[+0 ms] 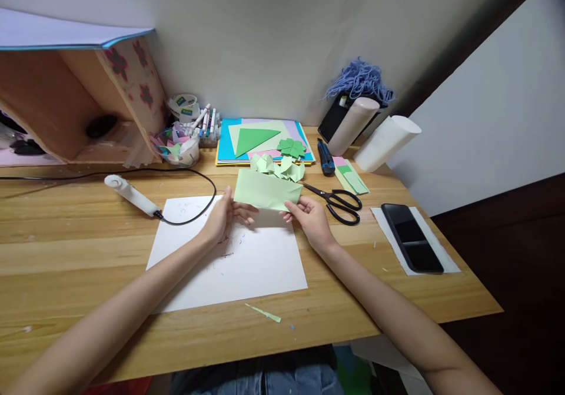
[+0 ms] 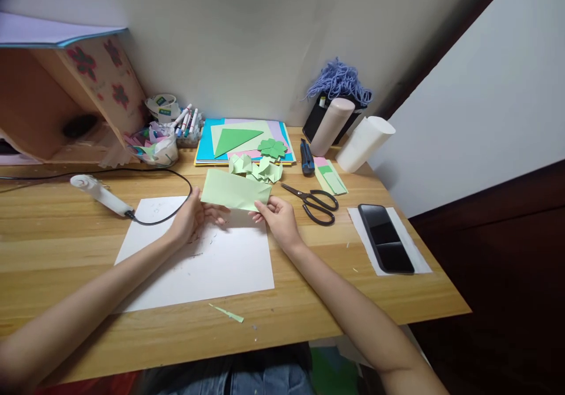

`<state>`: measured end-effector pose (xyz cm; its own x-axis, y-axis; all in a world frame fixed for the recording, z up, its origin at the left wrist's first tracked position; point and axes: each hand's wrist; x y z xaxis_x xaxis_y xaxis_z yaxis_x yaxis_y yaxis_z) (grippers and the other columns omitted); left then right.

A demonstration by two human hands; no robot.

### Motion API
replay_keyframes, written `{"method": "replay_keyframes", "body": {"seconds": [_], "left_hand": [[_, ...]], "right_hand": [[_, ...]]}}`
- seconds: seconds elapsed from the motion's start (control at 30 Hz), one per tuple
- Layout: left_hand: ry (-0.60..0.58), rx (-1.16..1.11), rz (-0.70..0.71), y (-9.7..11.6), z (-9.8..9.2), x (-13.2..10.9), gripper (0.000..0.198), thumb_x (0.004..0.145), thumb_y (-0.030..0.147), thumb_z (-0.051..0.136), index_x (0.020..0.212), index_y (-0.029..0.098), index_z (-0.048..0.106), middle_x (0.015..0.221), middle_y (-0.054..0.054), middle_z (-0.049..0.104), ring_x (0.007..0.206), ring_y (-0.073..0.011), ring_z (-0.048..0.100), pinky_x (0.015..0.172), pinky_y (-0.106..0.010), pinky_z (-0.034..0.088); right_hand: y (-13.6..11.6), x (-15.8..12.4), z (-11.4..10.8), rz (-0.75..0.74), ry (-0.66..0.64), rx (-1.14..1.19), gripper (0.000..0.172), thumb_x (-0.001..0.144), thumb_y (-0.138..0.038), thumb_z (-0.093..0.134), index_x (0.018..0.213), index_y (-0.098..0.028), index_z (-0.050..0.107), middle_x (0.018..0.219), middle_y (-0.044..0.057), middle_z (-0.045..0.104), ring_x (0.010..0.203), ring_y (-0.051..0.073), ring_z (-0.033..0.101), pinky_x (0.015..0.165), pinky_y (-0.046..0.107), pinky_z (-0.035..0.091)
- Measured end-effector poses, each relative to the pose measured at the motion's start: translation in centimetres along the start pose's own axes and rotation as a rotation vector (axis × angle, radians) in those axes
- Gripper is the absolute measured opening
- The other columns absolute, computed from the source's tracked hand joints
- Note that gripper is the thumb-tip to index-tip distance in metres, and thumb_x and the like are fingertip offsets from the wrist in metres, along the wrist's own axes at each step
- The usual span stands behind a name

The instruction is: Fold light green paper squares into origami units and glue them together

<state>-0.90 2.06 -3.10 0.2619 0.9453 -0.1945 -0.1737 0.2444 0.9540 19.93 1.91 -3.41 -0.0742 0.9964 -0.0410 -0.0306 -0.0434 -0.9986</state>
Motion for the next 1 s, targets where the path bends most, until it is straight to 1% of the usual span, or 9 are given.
{"method": "replay_keyframes", "body": {"seconds": [0.1, 0.17, 0.23, 0.3, 0.33, 0.5, 0.63, 0.8, 1.0], "left_hand": [[-0.108, -0.007, 0.064, -0.5, 1.2, -0.9, 0.067, 0.082, 0.060, 0.021, 0.096, 0.007, 0.059, 0.087, -0.014, 0.065, 0.065, -0.0199, 0.061, 0.067, -0.034, 0.047], [-0.118, 0.001, 0.124, -0.8, 1.7, -1.2, 0.070, 0.081, 0.062, 0.018, 0.097, 0.008, 0.060, 0.089, -0.014, 0.065, 0.066, -0.0198, 0.062, 0.067, -0.034, 0.048], [-0.101, 0.068, 0.150, -0.9, 2.0, -1.4, 0.061, 0.079, 0.060, 0.033, 0.098, 0.009, 0.060, 0.090, -0.014, 0.065, 0.065, -0.0189, 0.062, 0.066, -0.033, 0.049], [-0.076, 0.173, 0.133, -1.0, 2.3, -1.5, 0.048, 0.074, 0.051, 0.053, 0.096, 0.010, 0.061, 0.092, -0.013, 0.066, 0.065, -0.0181, 0.062, 0.064, -0.032, 0.050], [-0.055, 0.221, 0.113, -1.0, 2.5, -1.5, 0.043, 0.071, 0.046, 0.058, 0.094, 0.010, 0.062, 0.092, -0.012, 0.066, 0.065, -0.0179, 0.062, 0.063, -0.031, 0.051], [0.103, 0.356, 0.049, -0.9, 3.1, -2.1, 0.031, 0.071, 0.040, 0.058, 0.081, 0.011, 0.065, 0.080, -0.010, 0.069, 0.059, -0.0161, 0.063, 0.057, -0.025, 0.052], [0.159, 0.426, 0.101, -1.1, 2.8, -2.2, 0.025, 0.072, 0.035, 0.057, 0.076, 0.012, 0.064, 0.073, -0.007, 0.069, 0.053, -0.0144, 0.062, 0.050, -0.021, 0.050], [0.209, 0.518, 0.153, -1.5, 1.6, -1.7, 0.023, 0.072, 0.031, 0.055, 0.065, 0.011, 0.063, 0.059, -0.005, 0.065, 0.046, -0.0128, 0.059, 0.045, -0.020, 0.047], [0.213, 0.480, 0.148, -1.2, 0.7, -1.3, 0.022, 0.071, 0.031, 0.055, 0.066, 0.011, 0.061, 0.061, -0.006, 0.066, 0.045, -0.0110, 0.057, 0.042, -0.019, 0.046]], "right_hand": [[0.4, -0.2, 0.5, 0.008, 0.055, 0.071, 0.026, 0.069, -0.039, 0.064, 0.075, -0.014, 0.059, 0.060, 0.003, 0.065, 0.052, 0.011, 0.059, 0.053, 0.022, 0.048], [0.5, -0.3, 0.7, 0.014, 0.079, 0.098, 0.025, 0.070, -0.038, 0.064, 0.077, -0.014, 0.059, 0.062, 0.003, 0.066, 0.052, 0.011, 0.059, 0.054, 0.022, 0.048], [0.5, -0.5, 0.9, 0.023, 0.065, 0.101, 0.025, 0.070, -0.037, 0.064, 0.077, -0.014, 0.059, 0.063, 0.002, 0.066, 0.052, 0.010, 0.058, 0.054, 0.022, 0.048], [0.4, -0.9, 1.2, 0.033, 0.015, 0.083, 0.024, 0.071, -0.037, 0.063, 0.075, -0.014, 0.059, 0.062, 0.002, 0.066, 0.053, 0.011, 0.059, 0.055, 0.022, 0.048], [0.3, -1.0, 1.3, 0.039, -0.011, 0.069, 0.023, 0.071, -0.036, 0.063, 0.074, -0.014, 0.059, 0.061, 0.002, 0.065, 0.053, 0.011, 0.059, 0.055, 0.022, 0.048], [0.0, -1.6, 1.8, 0.037, -0.079, -0.012, 0.022, 0.072, -0.036, 0.062, 0.075, -0.014, 0.060, 0.060, 0.001, 0.064, 0.055, 0.013, 0.060, 0.053, 0.023, 0.047], [0.1, -1.5, 1.7, 0.033, -0.090, -0.046, 0.023, 0.070, -0.037, 0.063, 0.072, -0.015, 0.059, 0.059, 0.001, 0.065, 0.052, 0.013, 0.059, 0.052, 0.025, 0.048], [-0.1, -1.3, 1.3, 0.029, -0.076, -0.074, 0.025, 0.070, -0.039, 0.063, 0.069, -0.014, 0.059, 0.058, 0.003, 0.065, 0.053, 0.014, 0.061, 0.053, 0.024, 0.049], [-0.5, -0.9, 0.7, 0.017, -0.060, -0.093, 0.026, 0.070, -0.038, 0.063, 0.067, -0.013, 0.058, 0.061, 0.006, 0.067, 0.052, 0.013, 0.062, 0.051, 0.022, 0.048]]}}
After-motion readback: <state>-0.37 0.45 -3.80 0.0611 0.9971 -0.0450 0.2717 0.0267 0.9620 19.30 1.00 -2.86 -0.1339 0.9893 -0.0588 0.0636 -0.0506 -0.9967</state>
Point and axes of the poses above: each hand's wrist, its own x-axis towards the middle knuckle, its own z-axis out of the palm, y = z × x
